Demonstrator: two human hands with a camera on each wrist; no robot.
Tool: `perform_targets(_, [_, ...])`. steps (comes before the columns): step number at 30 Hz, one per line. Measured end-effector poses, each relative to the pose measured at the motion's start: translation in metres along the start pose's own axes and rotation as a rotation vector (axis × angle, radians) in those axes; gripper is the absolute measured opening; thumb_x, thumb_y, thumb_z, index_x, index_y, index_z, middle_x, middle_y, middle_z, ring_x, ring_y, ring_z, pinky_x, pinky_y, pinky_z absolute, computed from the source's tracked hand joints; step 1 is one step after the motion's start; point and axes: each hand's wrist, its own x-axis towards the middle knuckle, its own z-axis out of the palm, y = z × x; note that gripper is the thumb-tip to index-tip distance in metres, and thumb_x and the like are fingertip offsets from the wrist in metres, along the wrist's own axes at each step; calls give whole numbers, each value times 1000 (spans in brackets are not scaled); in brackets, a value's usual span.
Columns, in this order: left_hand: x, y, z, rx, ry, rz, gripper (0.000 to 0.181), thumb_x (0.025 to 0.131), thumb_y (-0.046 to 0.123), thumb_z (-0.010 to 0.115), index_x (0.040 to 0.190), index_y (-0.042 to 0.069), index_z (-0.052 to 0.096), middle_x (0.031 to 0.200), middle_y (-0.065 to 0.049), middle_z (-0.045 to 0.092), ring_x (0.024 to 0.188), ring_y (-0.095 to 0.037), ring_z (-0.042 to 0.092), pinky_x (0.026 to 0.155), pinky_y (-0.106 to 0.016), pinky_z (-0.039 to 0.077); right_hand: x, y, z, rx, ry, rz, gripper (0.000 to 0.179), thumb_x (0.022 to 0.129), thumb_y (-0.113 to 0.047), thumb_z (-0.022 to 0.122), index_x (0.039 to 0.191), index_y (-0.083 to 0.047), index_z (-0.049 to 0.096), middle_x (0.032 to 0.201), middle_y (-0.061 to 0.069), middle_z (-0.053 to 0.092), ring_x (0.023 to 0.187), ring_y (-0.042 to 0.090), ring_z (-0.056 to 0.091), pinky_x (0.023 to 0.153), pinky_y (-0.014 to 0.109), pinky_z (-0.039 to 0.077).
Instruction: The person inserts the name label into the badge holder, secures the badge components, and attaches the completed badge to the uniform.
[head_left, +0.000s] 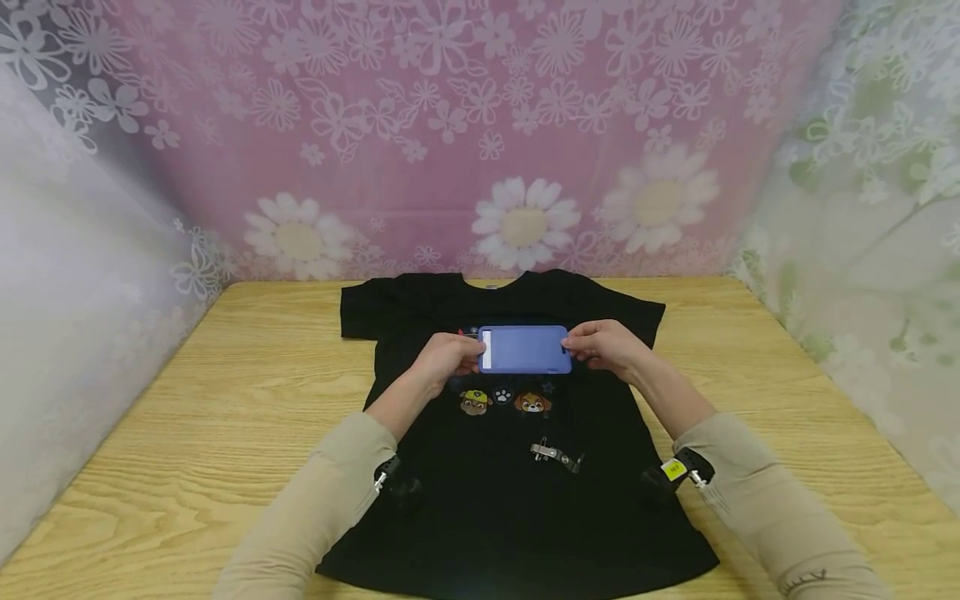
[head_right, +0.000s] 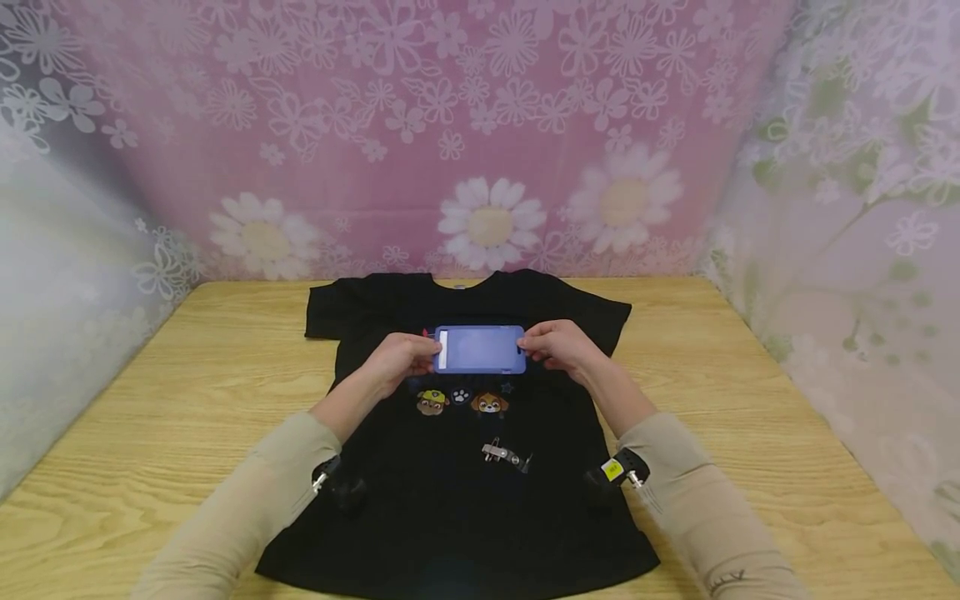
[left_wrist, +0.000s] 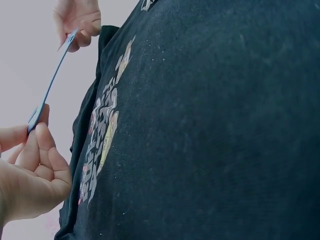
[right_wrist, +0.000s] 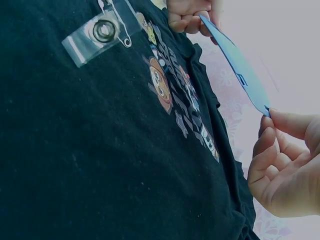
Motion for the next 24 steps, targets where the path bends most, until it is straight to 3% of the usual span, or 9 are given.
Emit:
perform_targets(12, [0,1,4,-19,-3,11,24,87,10,59,100,-9,66,66,-2,60,58,-12,55,66,-30,45,0,-5,7,-30,62,-13,10,85,-13,66,84,-3,64,67,-3,58,66,13,52,59,26,40])
perform_targets(16, [2,-2,5,-29,-15,-12,24,88,10,60,98,-10,66,63,-2,58,57,-11,55,63,-27,43,1,-4,7,-54,87,-3,12,84,-12,67,85,-1,67,66,-3,59,63,12,52,59,26,43])
perform_targets(24, [6,0,5,-42,-40,-22,23,88,11,59,97,-10,65,64,-2,59,60,-13,55,64,-27,42,3,-7,-1,-43,46,18,18,87,-15,65,93,1,65,68,-1,58,68,14,53,64,28,44])
